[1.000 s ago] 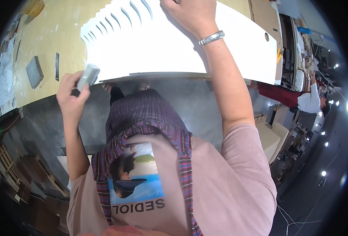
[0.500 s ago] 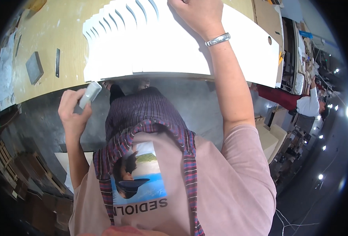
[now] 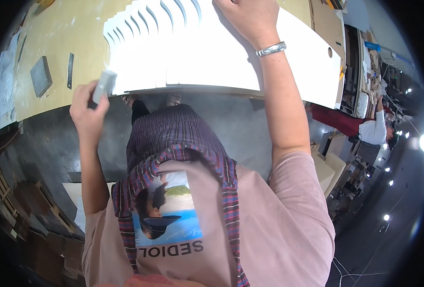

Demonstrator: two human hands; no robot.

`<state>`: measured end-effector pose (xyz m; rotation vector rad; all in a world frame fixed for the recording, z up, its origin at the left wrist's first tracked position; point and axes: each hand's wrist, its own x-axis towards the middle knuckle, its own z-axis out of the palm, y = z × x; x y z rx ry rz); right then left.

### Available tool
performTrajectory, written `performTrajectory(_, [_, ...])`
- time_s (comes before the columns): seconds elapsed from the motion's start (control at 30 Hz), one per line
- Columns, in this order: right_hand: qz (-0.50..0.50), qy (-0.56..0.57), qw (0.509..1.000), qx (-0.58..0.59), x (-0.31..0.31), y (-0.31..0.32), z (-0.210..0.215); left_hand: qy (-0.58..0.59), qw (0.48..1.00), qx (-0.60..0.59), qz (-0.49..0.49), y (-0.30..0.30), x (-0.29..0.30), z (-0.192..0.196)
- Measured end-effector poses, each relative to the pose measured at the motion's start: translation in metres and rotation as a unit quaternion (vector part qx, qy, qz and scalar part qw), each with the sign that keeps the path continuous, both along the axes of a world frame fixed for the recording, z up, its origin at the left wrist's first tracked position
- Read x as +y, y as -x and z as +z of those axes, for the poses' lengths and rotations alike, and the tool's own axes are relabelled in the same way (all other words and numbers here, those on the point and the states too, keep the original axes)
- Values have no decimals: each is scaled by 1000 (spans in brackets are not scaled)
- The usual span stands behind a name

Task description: The person sands the inner curves and flat surfaces of multiple white wooden furniture panels using a sanding block. They wipe away dust with a cloth, inspect the edges with their fingers, and handle each panel one at a time from a stack on the workbench.

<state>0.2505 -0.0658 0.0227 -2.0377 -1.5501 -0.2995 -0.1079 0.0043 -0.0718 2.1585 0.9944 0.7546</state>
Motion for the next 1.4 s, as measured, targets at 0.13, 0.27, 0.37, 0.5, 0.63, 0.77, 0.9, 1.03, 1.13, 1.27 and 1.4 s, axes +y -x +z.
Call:
performTrajectory(0.13, [6,-3,1000,-19,0,-2,-2,48,997,-51,-19,2,8,-4])
performTrajectory(0.27, [3,-8,1000,-11,0,-5,-2,80,991,23,-101,43,-8,-4])
performTrajectory(0.37, [4,3,1000,-2,0,-3,-4,79,996,7,-47,40,3,2])
performTrajectory(0.5, [9,-6,1000,1,0,0,5,130,991,-42,-12,10,23,-7])
performTrajectory(0.63, [9,4,1000,-17,-1,-3,-3,109,989,41,-93,47,9,-7])
performTrajectory(0.77, [10,-1,1000,25,2,-1,-3,91,994,7,-56,41,18,-11])
performTrajectory(0.9, [15,0,1000,6,3,0,1,128,991,-22,-17,22,32,-19])
performTrajectory(1.03, [-3,12,1000,1,0,1,3,139,981,78,-113,51,24,-9])
performTrajectory(1.13, [14,-10,999,32,3,1,-5,141,988,54,-6,57,22,-16])
performTrajectory(1.27, [9,2,1000,2,2,-2,0,145,986,75,39,23,28,-13])
performTrajectory(1.4, [3,-3,1000,-3,2,-5,-4,212,965,150,35,55,6,-9])
